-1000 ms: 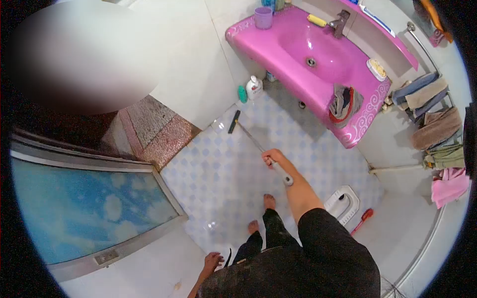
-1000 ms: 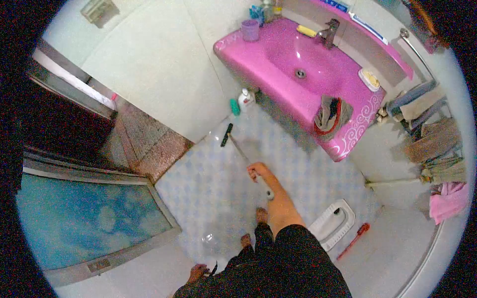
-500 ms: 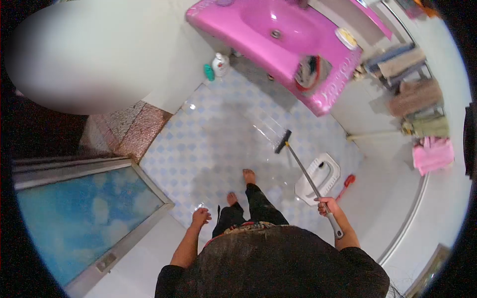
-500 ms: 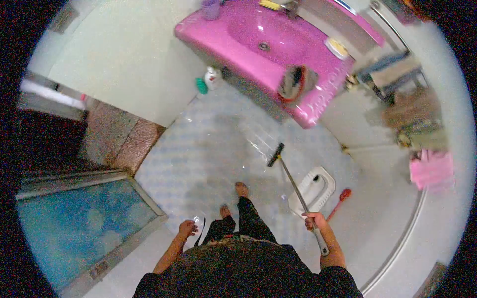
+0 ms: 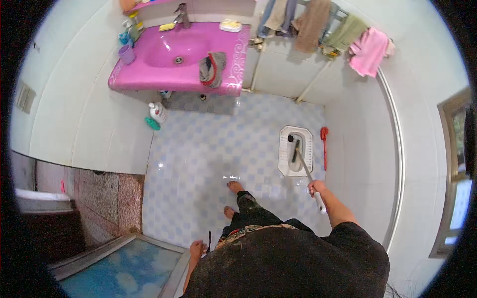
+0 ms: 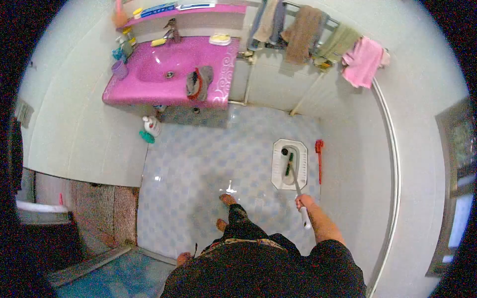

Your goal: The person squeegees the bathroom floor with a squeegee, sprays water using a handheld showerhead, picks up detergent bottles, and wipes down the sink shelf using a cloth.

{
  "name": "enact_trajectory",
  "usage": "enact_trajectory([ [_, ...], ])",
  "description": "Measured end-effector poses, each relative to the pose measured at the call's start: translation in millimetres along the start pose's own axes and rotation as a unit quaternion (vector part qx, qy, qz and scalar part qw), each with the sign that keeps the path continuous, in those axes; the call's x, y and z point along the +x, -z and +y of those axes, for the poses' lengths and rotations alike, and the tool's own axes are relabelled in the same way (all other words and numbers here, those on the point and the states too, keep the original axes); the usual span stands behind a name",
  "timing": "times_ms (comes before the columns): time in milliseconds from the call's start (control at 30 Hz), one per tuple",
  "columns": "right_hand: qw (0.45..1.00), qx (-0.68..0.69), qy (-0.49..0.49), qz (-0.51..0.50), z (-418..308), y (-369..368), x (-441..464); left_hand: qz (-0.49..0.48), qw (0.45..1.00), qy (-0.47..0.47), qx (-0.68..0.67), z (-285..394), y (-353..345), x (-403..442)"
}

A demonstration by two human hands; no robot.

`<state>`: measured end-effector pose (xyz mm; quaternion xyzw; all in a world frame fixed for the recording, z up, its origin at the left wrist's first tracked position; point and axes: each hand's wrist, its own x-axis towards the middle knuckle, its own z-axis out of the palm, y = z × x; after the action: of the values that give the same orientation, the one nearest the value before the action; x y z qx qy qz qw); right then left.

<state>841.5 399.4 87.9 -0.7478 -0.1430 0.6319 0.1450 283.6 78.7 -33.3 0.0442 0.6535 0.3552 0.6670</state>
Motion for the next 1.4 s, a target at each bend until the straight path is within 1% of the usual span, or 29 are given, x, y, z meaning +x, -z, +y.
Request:
enact_trajectory([
  [33, 1.000, 0.004, 0.003, -0.018, 7, -4, -10, -0.071, 0.997, 0.006, -0.018, -47, 36, 21],
  [100, 0.999, 0.018, 0.013, -0.035, 16, -12, -15, 0.022, 0.999, 0.012, 0.036, -18, 28, -12],
  [167, 0.992, 0.042, -0.015, -0.120, 21, -21, -6, 0.048, 0.998, 0.018, 0.044, -5, 30, -20],
  [233, 0.983, 0.026, 0.033, -0.180, 19, -46, -3, 0.063, 0.997, 0.013, 0.047, 7, 30, -22],
  [300, 0.968, -0.023, 0.055, -0.245, 4, -76, 3, 0.070, 0.996, -0.004, 0.049, 22, 23, -19],
  [367, 0.967, -0.045, 0.078, -0.237, -23, -117, -16, 0.076, 0.996, -0.030, 0.048, 45, 8, -18],
  [433, 0.972, -0.120, 0.072, -0.191, -24, -153, 50, 0.079, 0.995, -0.045, 0.044, 79, -22, -25],
  [533, 0.968, -0.090, 0.048, -0.231, -46, -192, 64, 0.090, 0.994, -0.059, 0.026, 107, -58, -34],
  [567, 0.966, -0.092, 0.050, -0.237, -56, -198, 67, 0.078, 0.991, -0.102, 0.027, 107, -65, -36],
  [600, 0.957, -0.155, 0.068, -0.233, -63, -203, 71, 0.065, 0.987, -0.145, 0.027, 108, -73, -37],
  [633, 0.945, -0.217, 0.087, -0.228, -73, -206, 70, 0.076, 0.987, -0.140, 0.037, 81, -59, -19],
  [667, 0.934, -0.183, 0.103, -0.289, -85, -198, 67, 0.087, 0.986, -0.134, 0.047, 53, -44, 2],
  [700, 0.933, -0.181, 0.103, -0.293, -93, -193, 69, 0.098, 0.985, -0.128, 0.057, 28, -32, 19],
  [767, 0.940, -0.187, 0.127, -0.256, -108, -178, 77, 0.105, 0.989, -0.072, 0.077, 37, -43, 7],
  [800, 0.926, -0.268, 0.162, -0.211, -113, -175, 98, 0.109, 0.990, -0.039, 0.079, 45, -51, 1],
  [833, 0.926, -0.267, 0.161, -0.212, -121, -167, 105, 0.112, 0.991, -0.019, 0.077, 53, -57, -3],
  [900, 0.953, -0.227, 0.100, -0.173, -140, -155, 118, 0.119, 0.990, 0.013, 0.078, 67, -77, -3],
  [933, 0.953, -0.228, 0.098, -0.172, -149, -149, 124, 0.118, 0.990, 0.016, 0.076, 76, -87, 1],
  [1000, 0.870, -0.405, 0.207, -0.189, -170, -139, 132, 0.116, 0.990, 0.017, 0.084, 98, -117, 13],
  [1033, 0.871, -0.405, 0.205, -0.189, -178, -136, 132, 0.113, 0.990, 0.015, 0.088, 113, -133, 21],
  [1067, 0.827, -0.478, 0.273, -0.111, -190, -136, 119, 0.110, 0.989, 0.016, 0.101, 133, -155, 30],
  [1100, 0.768, -0.544, 0.336, -0.032, -200, -139, 110, 0.105, 0.988, 0.017, 0.113, 157, -180, 37],
  [1167, 0.749, -0.563, 0.348, -0.012, -209, -154, 115, 0.082, 0.989, -0.005, 0.120, 211, -248, 52],
  [1200, 0.732, -0.579, 0.359, 0.009, -210, -162, 116, 0.038, 0.994, -0.072, 0.069, 230, -282, 57],
  [1233, 0.728, -0.582, 0.361, 0.004, -208, -174, 135, 0.010, 0.996, -0.063, 0.065, 259, -323, 53],
  [1267, 0.729, -0.584, 0.357, -0.011, -203, -186, 152, -0.052, 0.996, -0.071, 0.018, 274, -353, 59],
  [1333, 0.741, -0.580, 0.335, -0.048, -198, -207, 166, -0.095, 0.994, 0.021, -0.046, 301, -406, 64],
  [1367, 0.750, -0.572, 0.326, -0.063, -194, -218, 168, -0.091, 0.994, 0.023, -0.047, 315, -426, 60],
  [1400, 0.761, -0.561, 0.318, -0.072, -189, -227, 168, -0.137, 0.986, 0.058, -0.069, 331, -443, 54],
])
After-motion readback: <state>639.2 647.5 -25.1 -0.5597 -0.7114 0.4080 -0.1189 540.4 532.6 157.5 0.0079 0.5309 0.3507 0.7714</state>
